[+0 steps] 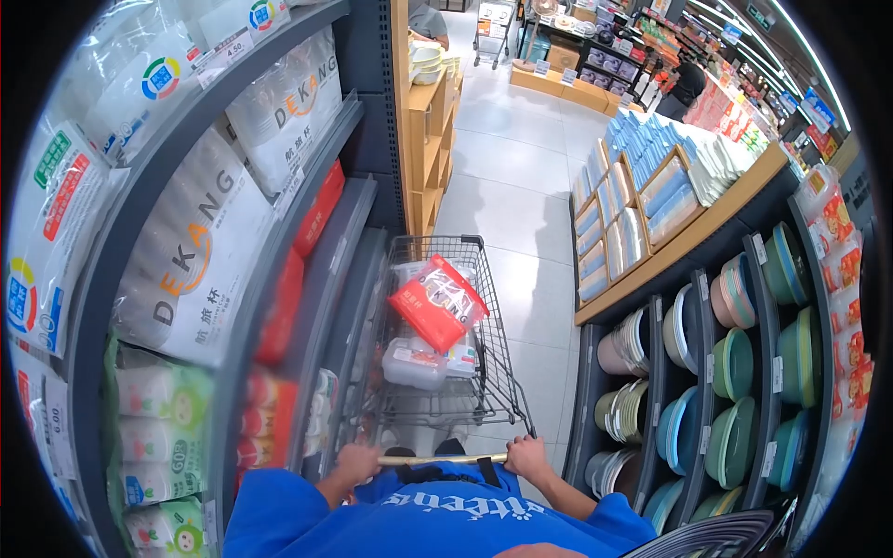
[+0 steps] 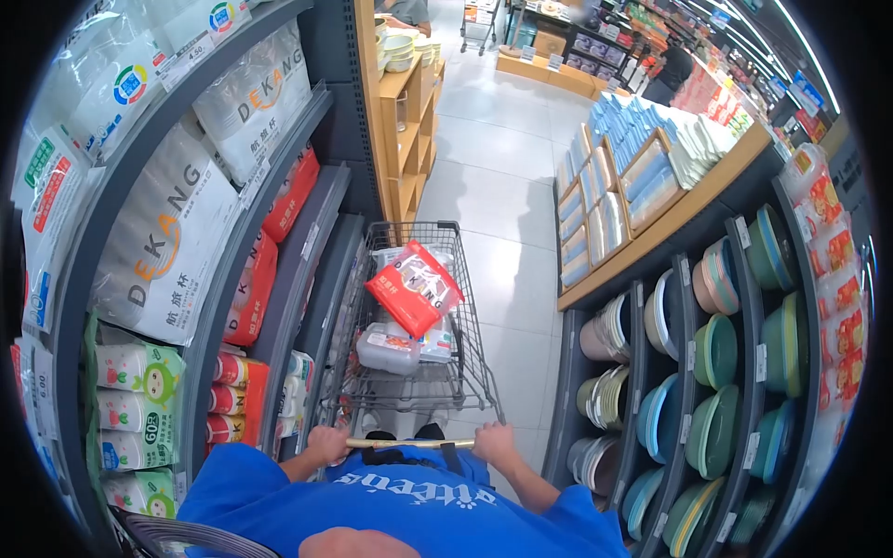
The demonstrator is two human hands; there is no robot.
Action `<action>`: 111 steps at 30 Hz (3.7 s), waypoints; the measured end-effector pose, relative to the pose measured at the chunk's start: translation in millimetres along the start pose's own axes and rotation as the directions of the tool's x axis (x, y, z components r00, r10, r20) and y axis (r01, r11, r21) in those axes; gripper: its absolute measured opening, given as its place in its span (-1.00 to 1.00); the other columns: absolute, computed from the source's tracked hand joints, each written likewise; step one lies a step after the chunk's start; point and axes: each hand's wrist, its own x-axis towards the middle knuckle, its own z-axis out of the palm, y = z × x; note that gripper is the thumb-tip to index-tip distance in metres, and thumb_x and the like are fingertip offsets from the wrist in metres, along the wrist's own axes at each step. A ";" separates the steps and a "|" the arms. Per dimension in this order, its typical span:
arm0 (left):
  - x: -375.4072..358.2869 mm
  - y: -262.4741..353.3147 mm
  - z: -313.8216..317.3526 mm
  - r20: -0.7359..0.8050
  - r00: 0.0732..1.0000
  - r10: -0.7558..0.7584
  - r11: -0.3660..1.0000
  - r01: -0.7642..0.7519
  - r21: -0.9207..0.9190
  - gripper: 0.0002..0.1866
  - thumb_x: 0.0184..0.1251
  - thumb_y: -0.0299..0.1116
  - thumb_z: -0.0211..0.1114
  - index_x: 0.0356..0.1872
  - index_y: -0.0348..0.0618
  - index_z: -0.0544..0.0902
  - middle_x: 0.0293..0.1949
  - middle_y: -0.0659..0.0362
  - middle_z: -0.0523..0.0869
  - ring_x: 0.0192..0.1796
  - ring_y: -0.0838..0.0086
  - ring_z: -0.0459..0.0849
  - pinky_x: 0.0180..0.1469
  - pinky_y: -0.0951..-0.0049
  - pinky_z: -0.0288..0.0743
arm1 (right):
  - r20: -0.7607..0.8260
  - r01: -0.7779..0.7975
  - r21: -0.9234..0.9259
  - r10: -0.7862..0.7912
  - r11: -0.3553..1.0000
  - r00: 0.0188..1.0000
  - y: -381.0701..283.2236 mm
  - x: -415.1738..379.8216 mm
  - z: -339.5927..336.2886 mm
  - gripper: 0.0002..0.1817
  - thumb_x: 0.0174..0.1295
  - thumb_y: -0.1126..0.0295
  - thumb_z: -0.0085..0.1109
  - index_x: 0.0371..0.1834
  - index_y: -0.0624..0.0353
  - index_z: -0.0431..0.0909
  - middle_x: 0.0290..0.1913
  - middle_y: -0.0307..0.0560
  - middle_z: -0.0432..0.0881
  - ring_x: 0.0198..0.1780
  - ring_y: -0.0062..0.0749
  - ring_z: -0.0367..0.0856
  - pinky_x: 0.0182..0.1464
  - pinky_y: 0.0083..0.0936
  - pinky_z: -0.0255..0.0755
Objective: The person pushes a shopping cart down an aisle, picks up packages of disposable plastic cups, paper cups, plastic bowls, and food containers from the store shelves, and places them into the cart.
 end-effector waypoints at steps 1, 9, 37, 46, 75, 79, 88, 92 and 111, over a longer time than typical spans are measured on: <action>-0.1 -1.5 0.3 -0.007 1.000 -0.001 1.000 0.001 -0.006 -0.69 0.14 -0.03 0.37 -0.22 0.03 0.71 -0.38 0.09 0.80 -0.31 0.15 0.81 -0.25 0.08 0.63 | -0.004 0.008 -0.015 -0.008 1.000 1.000 0.2 0.3 2.3 -0.77 -0.06 0.14 0.26 -0.37 -0.05 0.75 -0.26 -0.20 0.75 -0.15 -0.28 0.72 -0.14 -0.11 0.42; 3.6 -8.0 15.8 -0.113 0.993 -0.028 0.999 0.024 -0.035 -0.75 0.12 -0.07 0.31 -0.29 0.05 0.71 -0.40 0.08 0.78 -0.32 0.15 0.78 -0.17 0.09 0.55 | -0.224 0.058 0.053 -0.045 0.997 0.974 -0.6 0.6 12.6 -0.85 -0.08 0.20 0.27 -0.48 -0.03 0.70 -0.44 -0.21 0.71 -0.30 -0.29 0.71 -0.17 -0.10 0.41; -45.7 2.3 21.4 -0.264 0.886 -0.380 0.923 0.344 -0.175 -0.62 0.13 -0.08 0.41 -0.12 -0.08 0.76 -0.10 0.07 0.79 0.02 0.19 0.77 0.04 0.11 0.60 | -0.339 -0.339 0.097 0.351 0.936 0.873 -65.8 -30.3 36.3 -0.80 -0.05 0.32 0.32 -0.30 0.01 0.70 -0.24 -0.18 0.71 -0.05 -0.25 0.66 -0.05 -0.03 0.45; -114.0 9.3 60.0 -0.144 0.941 -0.307 0.950 0.294 -0.107 -0.68 0.16 -0.14 0.35 -0.14 -0.06 0.83 -0.16 0.04 0.83 -0.05 0.17 0.81 -0.02 0.18 0.66 | 0.015 -0.398 0.126 0.400 0.909 0.917 -101.0 -104.6 53.0 -0.72 0.09 0.24 0.18 -0.23 0.08 0.78 -0.16 -0.01 0.79 -0.03 -0.08 0.75 -0.04 -0.03 0.60; -328.2 134.1 305.1 -0.396 0.849 -0.350 0.936 0.325 -0.132 -0.77 0.02 -0.17 0.34 -0.37 -0.05 0.80 -0.33 0.02 0.81 -0.20 0.17 0.82 -0.17 0.13 0.63 | 0.091 -0.103 -0.027 0.105 0.994 0.990 -134.0 -365.0 173.6 -0.68 0.09 0.18 0.06 -0.29 0.00 0.81 -0.27 -0.01 0.80 -0.21 -0.07 0.80 -0.18 -0.18 0.65; -357.0 143.9 323.1 -0.380 0.854 -0.356 0.934 0.333 -0.128 -0.77 -0.01 -0.17 0.35 -0.39 -0.05 0.80 -0.37 0.04 0.80 -0.23 0.16 0.82 -0.18 0.13 0.62 | 0.087 -0.113 -0.016 0.114 0.993 0.990 -146.6 -394.6 190.1 -0.67 0.09 0.18 0.06 -0.28 -0.01 0.81 -0.26 0.00 0.80 -0.20 -0.06 0.80 -0.18 -0.18 0.65; -438.2 145.9 362.5 -0.313 0.898 -0.310 0.951 0.298 -0.087 -0.72 0.11 -0.17 0.27 -0.30 -0.08 0.83 -0.28 0.03 0.83 -0.13 0.17 0.82 -0.08 0.15 0.66 | 0.083 -0.138 0.000 0.137 0.990 0.987 -208.7 -469.6 217.9 -0.70 0.07 0.23 0.11 -0.29 0.04 0.81 -0.27 0.05 0.79 -0.21 -0.02 0.79 -0.18 -0.17 0.63; -477.9 141.6 386.9 -0.367 0.879 -0.305 0.952 0.285 -0.110 -0.75 0.08 -0.21 0.27 -0.35 -0.08 0.82 -0.31 0.03 0.83 -0.17 0.17 0.82 -0.05 0.11 0.65 | 0.041 -0.160 -0.002 0.160 0.987 0.986 -240.0 -502.0 242.3 -0.71 0.06 0.23 0.12 -0.32 0.04 0.81 -0.31 0.06 0.79 -0.23 -0.01 0.79 -0.20 -0.17 0.63; -642.9 124.8 531.1 -0.551 0.789 -0.272 0.958 0.277 -0.075 -0.84 -0.08 -0.26 0.35 -0.46 -0.06 0.72 -0.43 0.11 0.78 -0.26 0.23 0.79 -0.19 0.10 0.60 | -0.232 -0.103 0.035 0.109 0.994 0.967 -366.6 -647.3 344.4 -0.81 -0.11 0.22 0.21 -0.51 0.04 0.71 -0.50 0.00 0.72 -0.41 -0.06 0.75 -0.36 -0.15 0.58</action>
